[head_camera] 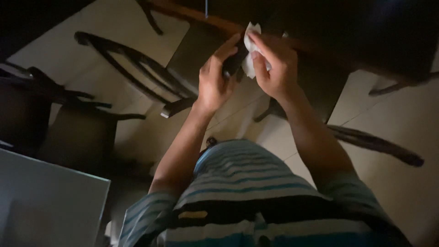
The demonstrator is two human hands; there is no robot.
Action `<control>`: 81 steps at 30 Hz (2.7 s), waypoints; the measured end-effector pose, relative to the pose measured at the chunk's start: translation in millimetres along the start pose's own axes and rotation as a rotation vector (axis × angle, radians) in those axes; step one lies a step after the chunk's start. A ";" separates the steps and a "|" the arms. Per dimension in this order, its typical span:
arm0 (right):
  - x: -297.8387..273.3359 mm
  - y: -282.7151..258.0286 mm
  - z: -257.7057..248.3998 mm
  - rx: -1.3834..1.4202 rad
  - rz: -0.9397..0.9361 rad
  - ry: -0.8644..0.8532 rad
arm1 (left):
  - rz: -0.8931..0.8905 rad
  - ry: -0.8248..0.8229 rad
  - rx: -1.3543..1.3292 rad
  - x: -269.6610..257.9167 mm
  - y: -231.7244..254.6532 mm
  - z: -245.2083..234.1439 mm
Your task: Cleaning a remote control with a paper towel or wipe.
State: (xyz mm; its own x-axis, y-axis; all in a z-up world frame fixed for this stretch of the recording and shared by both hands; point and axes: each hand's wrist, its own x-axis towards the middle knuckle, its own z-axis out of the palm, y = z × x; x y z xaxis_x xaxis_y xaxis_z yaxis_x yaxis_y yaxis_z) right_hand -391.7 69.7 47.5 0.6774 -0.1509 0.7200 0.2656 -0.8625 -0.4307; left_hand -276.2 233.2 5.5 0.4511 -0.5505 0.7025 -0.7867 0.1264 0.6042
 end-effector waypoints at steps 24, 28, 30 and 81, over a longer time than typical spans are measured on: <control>1.8 -25.5 71.4 -0.017 0.177 -0.086 | 0.035 0.027 -0.004 -16.8 -61.8 -45.3; 15.6 -25.2 56.8 -0.183 -0.178 -0.136 | 0.005 0.087 -0.003 -4.9 -49.9 -28.9; -16.0 23.3 68.4 0.104 0.002 -0.136 | -0.055 0.113 -0.025 -9.2 -55.1 -15.6; 46.6 3.2 51.7 0.039 -0.210 0.106 | -0.660 0.595 -1.542 -38.3 -42.8 1.8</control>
State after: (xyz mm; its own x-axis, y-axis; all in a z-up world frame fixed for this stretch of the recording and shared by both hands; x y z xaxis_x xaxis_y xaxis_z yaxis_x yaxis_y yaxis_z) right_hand -323.8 84.9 51.5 0.5294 -0.0221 0.8481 0.4209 -0.8611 -0.2852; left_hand -260.6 247.5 -48.0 0.8502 -0.5251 0.0375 0.4831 0.8067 0.3405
